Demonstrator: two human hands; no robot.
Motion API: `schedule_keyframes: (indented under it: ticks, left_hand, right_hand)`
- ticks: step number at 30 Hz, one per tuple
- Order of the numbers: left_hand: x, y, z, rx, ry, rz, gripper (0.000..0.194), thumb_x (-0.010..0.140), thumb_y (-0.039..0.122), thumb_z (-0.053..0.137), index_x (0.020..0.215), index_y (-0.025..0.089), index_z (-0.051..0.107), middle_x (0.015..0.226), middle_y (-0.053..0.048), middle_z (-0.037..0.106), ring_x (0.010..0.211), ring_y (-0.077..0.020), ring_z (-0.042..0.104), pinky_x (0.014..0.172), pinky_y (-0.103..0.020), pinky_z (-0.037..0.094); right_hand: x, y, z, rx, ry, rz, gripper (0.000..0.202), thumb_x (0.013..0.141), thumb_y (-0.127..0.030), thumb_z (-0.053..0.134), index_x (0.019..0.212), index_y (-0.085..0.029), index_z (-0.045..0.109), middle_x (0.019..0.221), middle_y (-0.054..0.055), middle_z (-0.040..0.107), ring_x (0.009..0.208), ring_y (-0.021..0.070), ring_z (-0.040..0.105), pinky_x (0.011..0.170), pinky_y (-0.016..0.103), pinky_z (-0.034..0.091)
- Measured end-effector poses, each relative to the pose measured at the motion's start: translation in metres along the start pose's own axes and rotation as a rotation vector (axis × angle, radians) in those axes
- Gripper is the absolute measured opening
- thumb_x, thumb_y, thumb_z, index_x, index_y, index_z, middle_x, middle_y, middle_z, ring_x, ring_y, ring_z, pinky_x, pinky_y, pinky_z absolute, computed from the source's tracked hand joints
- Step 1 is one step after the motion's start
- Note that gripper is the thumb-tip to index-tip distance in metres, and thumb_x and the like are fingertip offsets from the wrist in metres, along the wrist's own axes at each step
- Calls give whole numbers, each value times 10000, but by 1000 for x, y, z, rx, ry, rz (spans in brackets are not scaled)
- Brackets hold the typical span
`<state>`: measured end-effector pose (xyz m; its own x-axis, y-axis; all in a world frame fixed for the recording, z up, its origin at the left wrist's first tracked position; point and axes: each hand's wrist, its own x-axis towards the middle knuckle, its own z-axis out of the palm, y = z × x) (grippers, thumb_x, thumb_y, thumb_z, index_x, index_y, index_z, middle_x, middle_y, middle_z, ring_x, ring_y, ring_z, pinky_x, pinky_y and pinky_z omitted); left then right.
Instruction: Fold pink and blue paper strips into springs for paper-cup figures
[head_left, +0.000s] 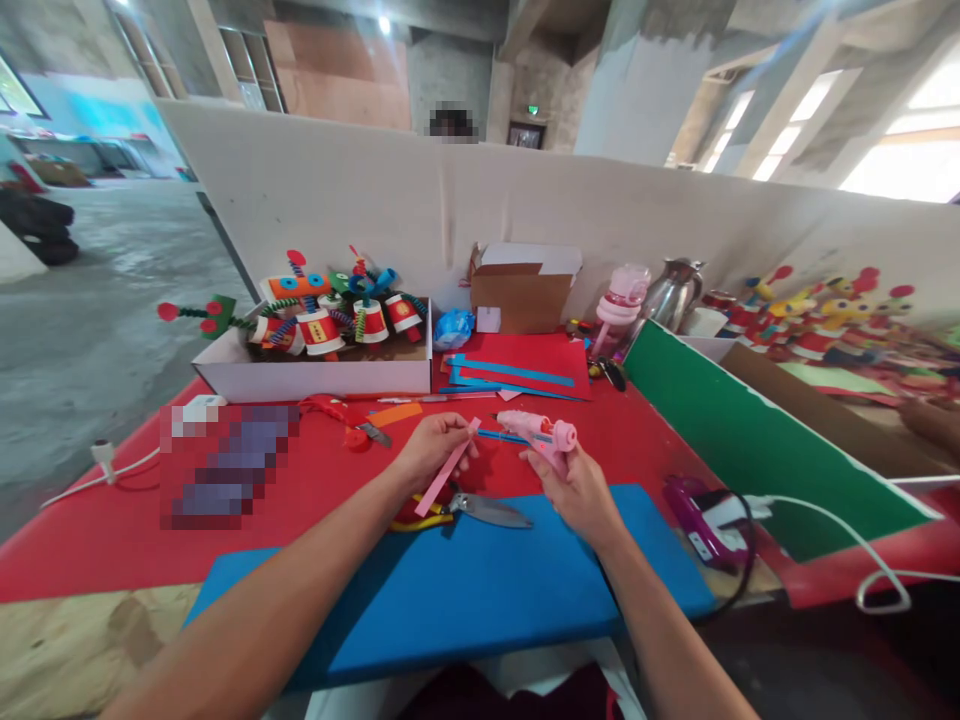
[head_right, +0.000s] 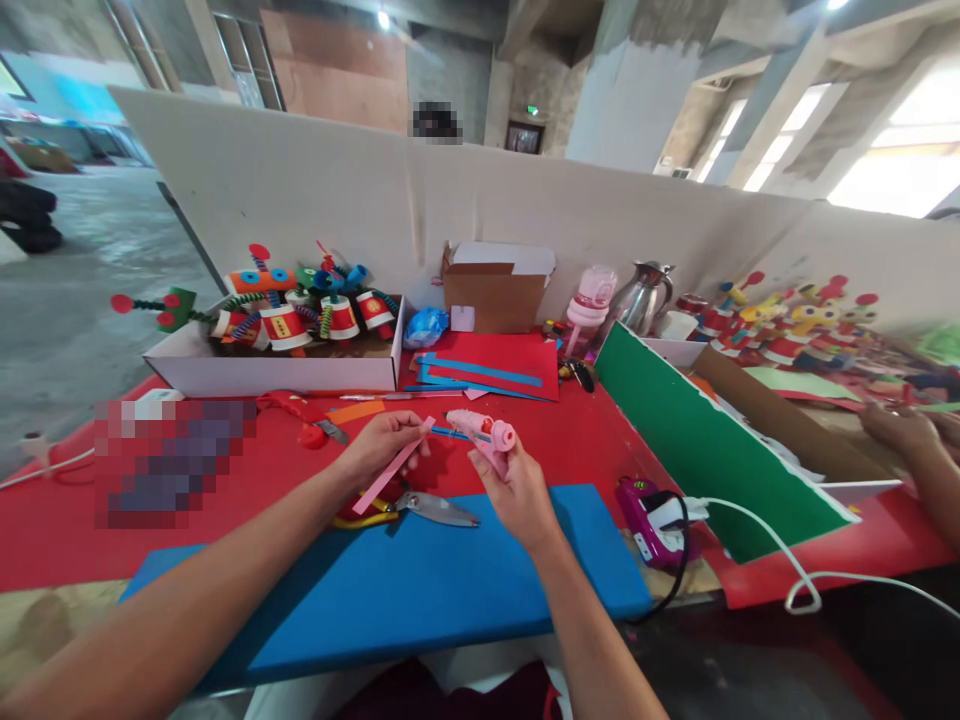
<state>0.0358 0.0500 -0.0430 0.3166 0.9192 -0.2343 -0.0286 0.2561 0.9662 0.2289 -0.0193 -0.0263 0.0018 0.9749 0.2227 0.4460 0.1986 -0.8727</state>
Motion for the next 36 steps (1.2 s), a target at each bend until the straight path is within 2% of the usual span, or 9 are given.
schedule_keyframes:
  ticks: [4, 9, 14, 20, 36]
  left_hand:
    - [0, 1, 0, 11, 15, 2, 241, 776, 326, 623, 671, 169, 474, 537, 15, 615, 354, -61, 495, 331, -148, 374]
    - [1, 0, 0, 42, 38, -17, 183, 805, 252, 577, 678, 170, 473, 534, 13, 622, 347, -61, 497, 324, -141, 351]
    - [3, -3, -1, 53, 31, 0, 189, 801, 265, 581, 676, 172, 474, 533, 16, 623, 347, -59, 497, 330, -139, 356]
    - [4, -6, -2, 55, 19, 15, 194, 792, 299, 592, 691, 174, 485, 542, 14, 628, 351, -67, 501, 318, -144, 347]
    - [2, -1, -1, 89, 23, -5, 138, 832, 214, 526, 709, 160, 495, 547, 9, 631, 350, -64, 502, 312, -138, 342]
  right_hand:
    - [0, 3, 4, -61, 23, -10, 254, 800, -451, 571, 908, -229, 628, 590, 24, 608, 639, 235, 630, 553, 309, 474]
    - [1, 3, 5, -65, 21, -30, 227, 812, -436, 552, 895, -235, 615, 655, 41, 639, 748, 262, 650, 623, 334, 498]
    - [2, 0, 7, -92, 7, -48, 203, 817, -411, 546, 877, -228, 612, 750, 59, 675, 819, 268, 654, 670, 338, 506]
    - [2, 3, 11, -105, -27, -42, 313, 845, -404, 520, 1070, -192, 573, 993, 95, 696, 878, 250, 661, 742, 332, 507]
    - [3, 2, 13, -138, -45, -56, 352, 863, -402, 498, 1124, -168, 533, 1053, 115, 683, 944, 248, 653, 799, 340, 501]
